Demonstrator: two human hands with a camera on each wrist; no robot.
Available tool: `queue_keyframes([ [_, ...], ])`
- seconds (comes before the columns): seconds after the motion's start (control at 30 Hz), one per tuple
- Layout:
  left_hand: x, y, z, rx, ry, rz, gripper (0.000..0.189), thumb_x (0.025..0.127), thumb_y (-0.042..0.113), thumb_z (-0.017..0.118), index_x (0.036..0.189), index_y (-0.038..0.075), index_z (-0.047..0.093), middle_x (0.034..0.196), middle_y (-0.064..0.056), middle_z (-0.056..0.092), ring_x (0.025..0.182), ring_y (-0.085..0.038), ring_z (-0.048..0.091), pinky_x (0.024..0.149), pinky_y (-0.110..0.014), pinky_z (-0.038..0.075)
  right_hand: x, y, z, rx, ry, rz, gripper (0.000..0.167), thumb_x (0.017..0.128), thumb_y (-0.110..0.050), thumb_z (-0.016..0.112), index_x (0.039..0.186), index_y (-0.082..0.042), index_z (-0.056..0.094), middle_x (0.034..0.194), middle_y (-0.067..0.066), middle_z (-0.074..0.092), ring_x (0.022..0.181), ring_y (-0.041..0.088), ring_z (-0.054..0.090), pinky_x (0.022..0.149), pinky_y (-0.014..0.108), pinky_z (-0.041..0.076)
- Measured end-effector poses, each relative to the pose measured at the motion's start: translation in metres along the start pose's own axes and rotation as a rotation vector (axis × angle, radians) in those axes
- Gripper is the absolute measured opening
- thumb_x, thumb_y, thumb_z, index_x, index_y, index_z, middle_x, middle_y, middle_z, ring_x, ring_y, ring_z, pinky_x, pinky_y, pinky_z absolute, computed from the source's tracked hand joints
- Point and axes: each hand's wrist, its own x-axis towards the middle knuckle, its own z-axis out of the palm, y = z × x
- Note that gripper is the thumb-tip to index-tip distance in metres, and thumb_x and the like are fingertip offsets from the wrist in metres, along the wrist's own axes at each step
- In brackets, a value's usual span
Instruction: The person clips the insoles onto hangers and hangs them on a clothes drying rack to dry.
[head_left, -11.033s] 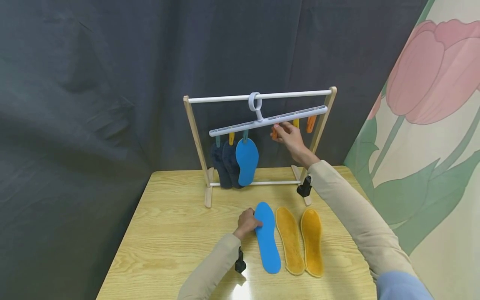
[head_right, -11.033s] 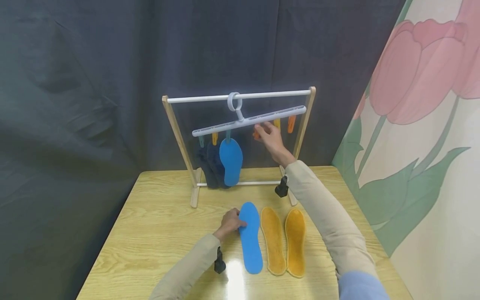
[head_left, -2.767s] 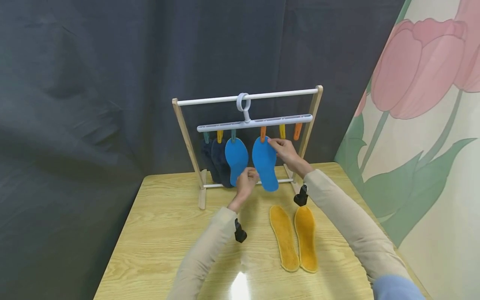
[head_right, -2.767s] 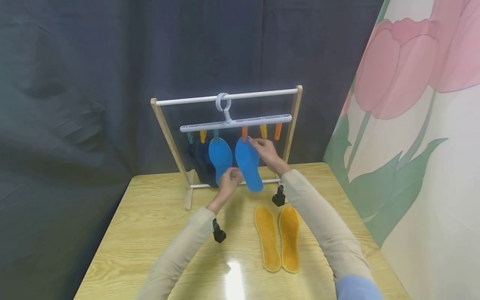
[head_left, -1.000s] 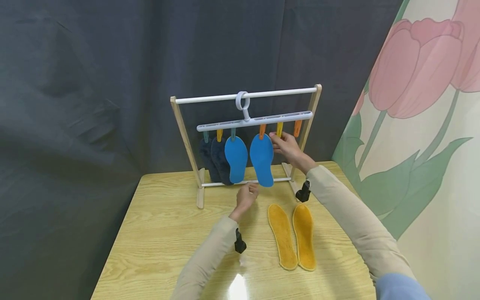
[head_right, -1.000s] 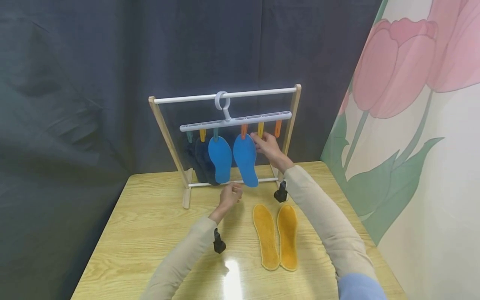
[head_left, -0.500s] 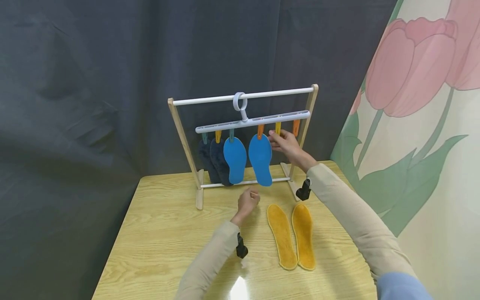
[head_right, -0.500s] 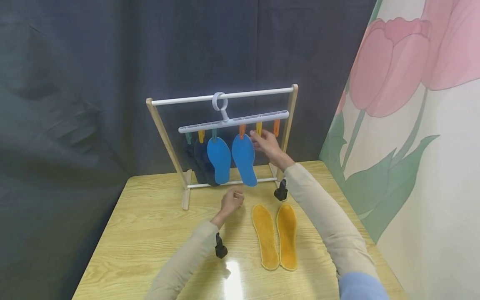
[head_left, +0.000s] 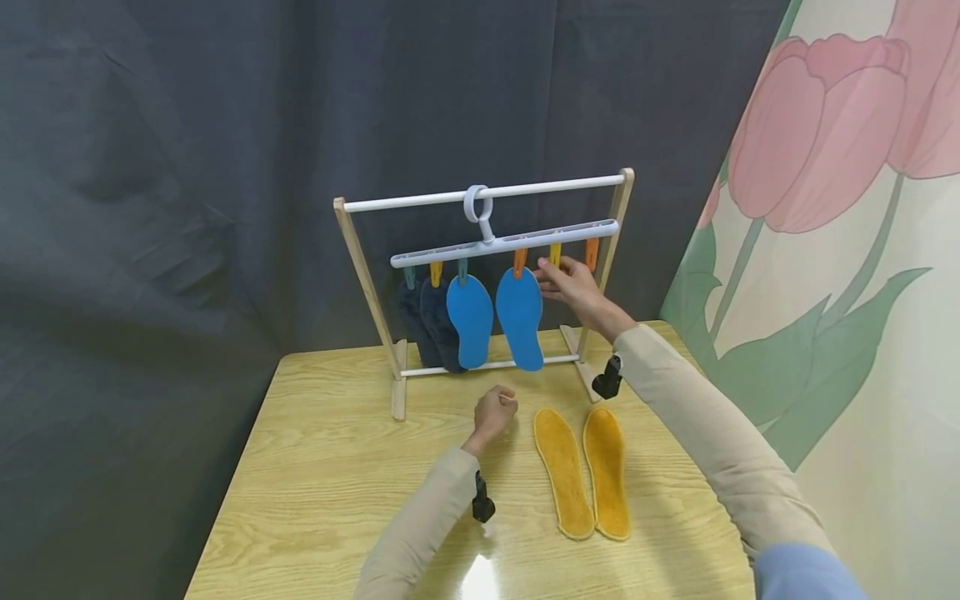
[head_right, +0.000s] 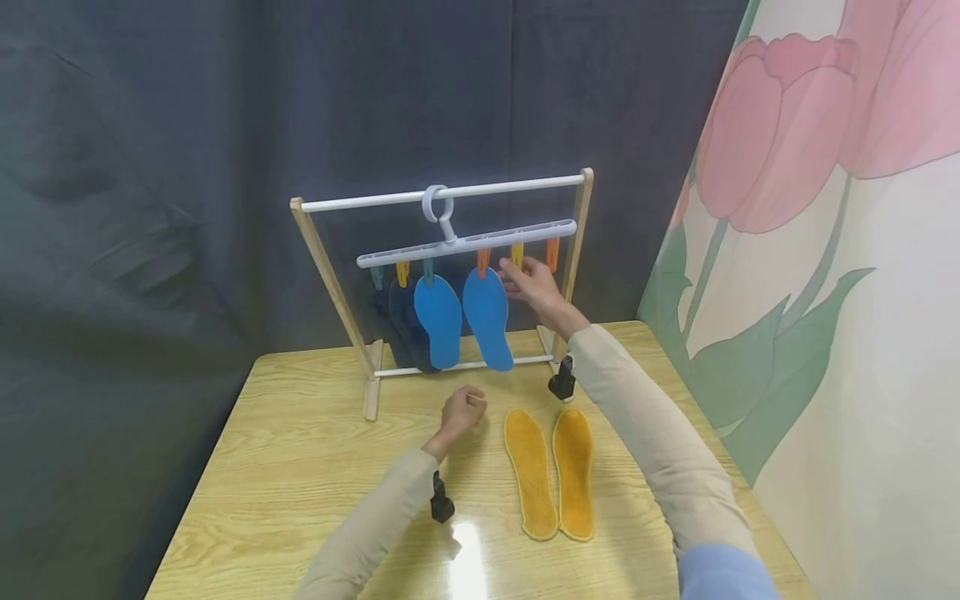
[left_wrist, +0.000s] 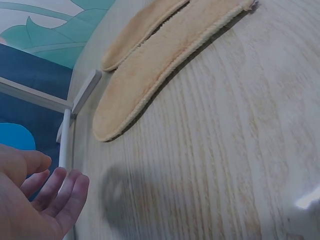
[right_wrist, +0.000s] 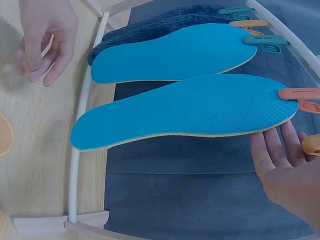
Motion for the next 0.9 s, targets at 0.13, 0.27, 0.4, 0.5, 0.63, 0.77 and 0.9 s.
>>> queue_keyframes([
  [0.13, -0.002, -0.001, 0.003, 0.008, -0.033, -0.011, 0.017, 0.095, 0.006, 0.063, 0.109, -0.001, 0.068, 0.093, -0.013, 0.07, 0.078, -0.025, 0.067, 0.065, -0.036, 0.053, 0.0, -0.001, -0.002, 0.007, 0.006, -0.003, 0.059, 0.102, -0.035, 0.055, 0.14, 0.007, 0.04, 0.131, 0.03, 0.053, 0.12, 0.039, 0.057, 0.102, 0.043, 0.045],
  [0.27, -0.006, 0.0, 0.004, -0.005, -0.082, -0.018, 0.021, 0.095, 0.006, 0.062, 0.112, -0.006, 0.066, 0.093, -0.015, 0.069, 0.08, -0.028, 0.066, 0.066, -0.038, 0.053, 0.0, -0.005, -0.003, 0.045, 0.003, 0.001, 0.059, 0.102, -0.032, 0.055, 0.142, 0.008, 0.037, 0.132, 0.03, 0.052, 0.121, 0.04, 0.055, 0.104, 0.045, 0.043],
  [0.4, -0.007, -0.001, 0.004, -0.001, -0.112, -0.035, 0.025, 0.096, 0.007, 0.061, 0.116, -0.008, 0.065, 0.095, -0.015, 0.069, 0.083, -0.029, 0.066, 0.068, -0.038, 0.053, -0.003, -0.011, -0.003, 0.09, -0.009, -0.004, 0.056, 0.103, -0.025, 0.053, 0.143, 0.009, 0.033, 0.131, 0.031, 0.052, 0.122, 0.042, 0.054, 0.105, 0.05, 0.04],
  [0.5, -0.006, -0.004, 0.005, 0.009, -0.12, -0.037, 0.025, 0.096, 0.007, 0.061, 0.116, -0.007, 0.065, 0.096, -0.014, 0.068, 0.084, -0.028, 0.066, 0.069, -0.038, 0.054, -0.006, -0.017, -0.002, 0.103, -0.011, -0.019, 0.057, 0.104, -0.022, 0.052, 0.146, 0.008, 0.028, 0.13, 0.033, 0.052, 0.122, 0.045, 0.053, 0.105, 0.054, 0.039],
  [0.63, -0.004, -0.006, 0.01, 0.016, -0.133, -0.056, 0.025, 0.097, 0.008, 0.061, 0.116, -0.007, 0.065, 0.095, -0.013, 0.069, 0.082, -0.026, 0.066, 0.069, -0.036, 0.053, -0.006, -0.017, -0.003, 0.108, 0.01, -0.044, 0.063, 0.104, -0.024, 0.051, 0.153, 0.0, 0.019, 0.131, 0.036, 0.052, 0.121, 0.047, 0.053, 0.104, 0.054, 0.04],
  [0.77, -0.004, -0.006, 0.016, 0.017, -0.156, -0.102, 0.027, 0.096, 0.01, 0.062, 0.117, -0.008, 0.065, 0.092, -0.012, 0.068, 0.072, -0.02, 0.063, 0.064, -0.033, 0.052, -0.001, -0.01, -0.006, 0.099, 0.039, -0.059, 0.067, 0.104, -0.03, 0.051, 0.156, -0.004, 0.017, 0.131, 0.033, 0.054, 0.117, 0.042, 0.058, 0.1, 0.049, 0.045],
  [0.9, -0.005, -0.008, 0.024, 0.046, -0.16, -0.139, 0.026, 0.096, 0.011, 0.063, 0.116, -0.006, 0.065, 0.088, -0.01, 0.068, 0.058, -0.015, 0.059, 0.06, -0.029, 0.051, 0.002, -0.006, -0.007, 0.099, 0.062, -0.066, 0.068, 0.103, -0.035, 0.052, 0.154, -0.003, 0.021, 0.129, 0.03, 0.056, 0.114, 0.036, 0.062, 0.097, 0.042, 0.049],
])
